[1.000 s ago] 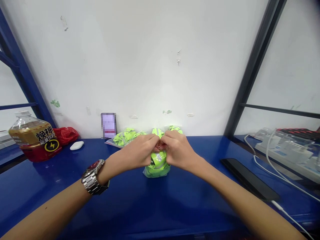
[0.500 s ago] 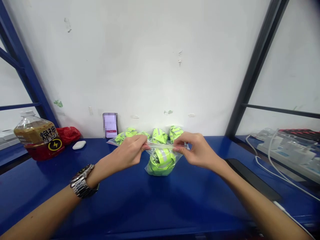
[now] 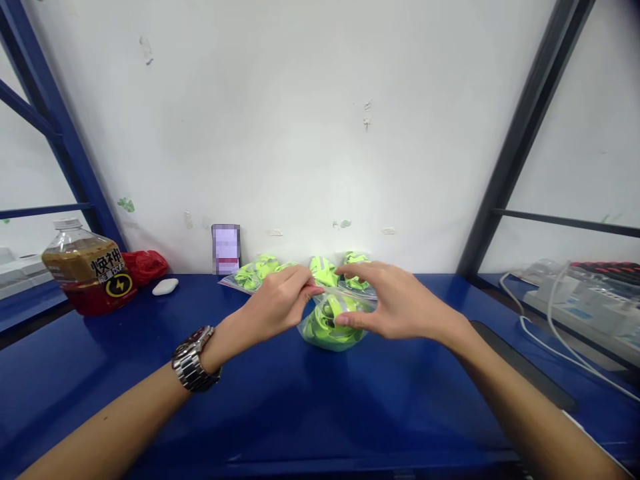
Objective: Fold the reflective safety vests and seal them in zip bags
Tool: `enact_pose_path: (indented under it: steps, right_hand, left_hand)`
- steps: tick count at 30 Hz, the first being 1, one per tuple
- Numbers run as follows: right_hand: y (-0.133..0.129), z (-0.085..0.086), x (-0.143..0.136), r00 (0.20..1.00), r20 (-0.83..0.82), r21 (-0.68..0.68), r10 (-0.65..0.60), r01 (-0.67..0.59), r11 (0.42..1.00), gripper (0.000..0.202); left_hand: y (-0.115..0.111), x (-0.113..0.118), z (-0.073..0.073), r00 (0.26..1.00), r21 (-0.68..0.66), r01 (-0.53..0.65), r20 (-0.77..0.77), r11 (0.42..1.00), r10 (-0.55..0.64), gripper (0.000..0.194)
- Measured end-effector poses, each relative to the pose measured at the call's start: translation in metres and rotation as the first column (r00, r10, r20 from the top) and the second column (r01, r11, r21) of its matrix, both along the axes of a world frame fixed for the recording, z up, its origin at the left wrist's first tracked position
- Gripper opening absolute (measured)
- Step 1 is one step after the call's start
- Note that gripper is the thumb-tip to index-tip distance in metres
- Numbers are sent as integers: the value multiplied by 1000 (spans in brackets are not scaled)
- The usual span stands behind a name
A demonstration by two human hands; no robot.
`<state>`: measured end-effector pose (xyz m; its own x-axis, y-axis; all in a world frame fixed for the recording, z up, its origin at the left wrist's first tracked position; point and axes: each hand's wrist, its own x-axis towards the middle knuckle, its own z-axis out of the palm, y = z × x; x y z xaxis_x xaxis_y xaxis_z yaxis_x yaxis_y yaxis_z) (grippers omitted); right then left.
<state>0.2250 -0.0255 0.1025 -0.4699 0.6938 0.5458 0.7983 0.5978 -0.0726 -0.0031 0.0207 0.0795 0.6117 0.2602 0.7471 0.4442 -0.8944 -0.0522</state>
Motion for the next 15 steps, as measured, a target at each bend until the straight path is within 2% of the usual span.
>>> enact_pose_path:
  steps: [2, 4, 6, 8, 10, 11, 13, 15]
  right_hand:
    - [1, 1, -2, 996, 53, -182, 65, -54, 982, 61]
    - [6, 1, 5, 989, 21, -331, 145, -129, 935, 46]
    - [13, 0, 23, 984, -71, -357, 163, -178, 917, 33]
    - [24, -1, 50, 987, -136, -291, 89, -125, 949, 30]
    - [37, -7, 79, 982, -173, -148, -68, 43, 988, 31]
    - [45, -13, 93, 969, -188, -76, -164, 152, 986, 33]
    - [62, -32, 116, 914, -215, 48, -345, 362, 931, 35]
    - [80, -61, 131, 894, -208, 150, -398, 431, 890, 42]
  left_hand:
    - [-2, 5, -1, 1000, -6, 28, -3, 1000, -28, 16]
    - [-1, 5, -3, 1000, -36, 23, -5, 999, -24, 17]
    - [7, -3, -7, 1000, -87, -26, -8, 996, 25, 19]
    - [20, -18, -13, 994, -127, -108, -20, 986, 106, 22]
    - [37, -38, -21, 975, -140, -222, -49, 965, 217, 22]
    - [46, -50, -26, 959, -145, -282, -66, 949, 275, 21]
    - [65, -74, -37, 922, -121, -384, -88, 915, 376, 19]
    - [80, -95, -48, 870, -56, -480, -154, 876, 467, 21]
